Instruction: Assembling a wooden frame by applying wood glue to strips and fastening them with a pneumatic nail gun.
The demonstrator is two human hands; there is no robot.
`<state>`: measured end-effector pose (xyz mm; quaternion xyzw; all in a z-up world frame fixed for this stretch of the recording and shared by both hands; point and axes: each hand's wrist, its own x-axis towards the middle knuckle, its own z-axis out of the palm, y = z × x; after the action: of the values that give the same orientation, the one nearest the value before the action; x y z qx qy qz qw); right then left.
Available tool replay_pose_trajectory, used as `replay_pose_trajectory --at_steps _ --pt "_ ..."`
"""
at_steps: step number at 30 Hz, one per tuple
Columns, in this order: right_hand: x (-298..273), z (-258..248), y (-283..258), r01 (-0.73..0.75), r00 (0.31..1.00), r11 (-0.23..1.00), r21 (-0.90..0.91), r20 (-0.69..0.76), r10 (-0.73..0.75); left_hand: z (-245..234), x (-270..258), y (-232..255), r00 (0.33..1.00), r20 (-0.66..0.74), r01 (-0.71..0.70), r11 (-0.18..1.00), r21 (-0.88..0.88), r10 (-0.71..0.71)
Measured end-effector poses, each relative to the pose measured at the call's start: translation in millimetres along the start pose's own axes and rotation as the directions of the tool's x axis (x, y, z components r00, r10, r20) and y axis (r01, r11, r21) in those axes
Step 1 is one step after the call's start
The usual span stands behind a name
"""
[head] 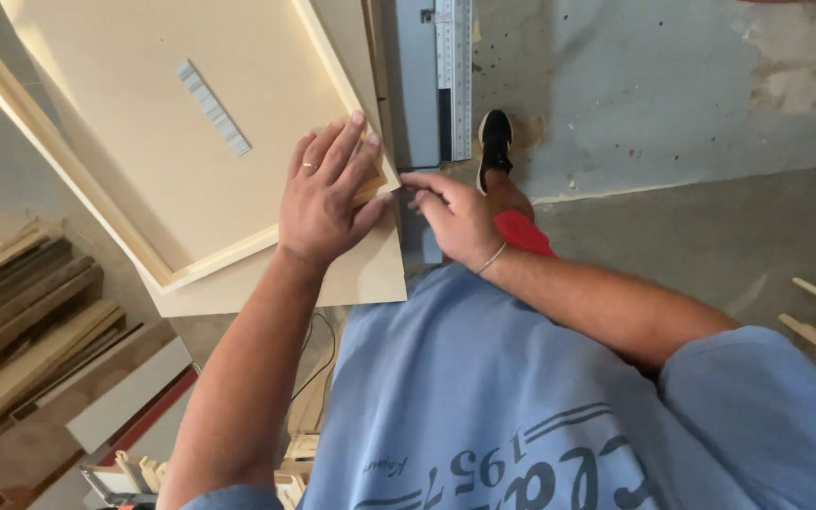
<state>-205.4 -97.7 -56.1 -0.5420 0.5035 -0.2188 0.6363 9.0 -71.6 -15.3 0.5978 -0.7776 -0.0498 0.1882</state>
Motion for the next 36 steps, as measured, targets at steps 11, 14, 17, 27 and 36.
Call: replay_pose_trajectory --at_steps 11,14,17,27,36 --pt "-30 -4 -34 0.368 0.928 0.93 0.018 0.051 -0.368 -1 0 2 1.0 0.014 -0.006 0.999 0.035 0.005" --pt "-5 -1 -2 0.116 0.992 0.986 0.116 -0.06 -0.11 0 1 1 1.0 -0.004 0.003 1.0 0.026 -0.003" --pt "16 -12 -11 0.296 0.955 0.955 -0.012 0.008 -0.296 2 -2 1 0.999 -0.016 0.03 0.999 0.029 -0.029" --pt "68 -26 3 0.14 0.937 0.97 -0.197 0.343 -0.065 6 -7 1 0.998 -0.004 0.068 0.997 0.044 -0.068" --pt "73 -35 -16 0.144 0.896 0.953 -0.266 0.444 -0.012 5 -9 2 0.995 0.072 0.07 0.997 0.04 -0.073"
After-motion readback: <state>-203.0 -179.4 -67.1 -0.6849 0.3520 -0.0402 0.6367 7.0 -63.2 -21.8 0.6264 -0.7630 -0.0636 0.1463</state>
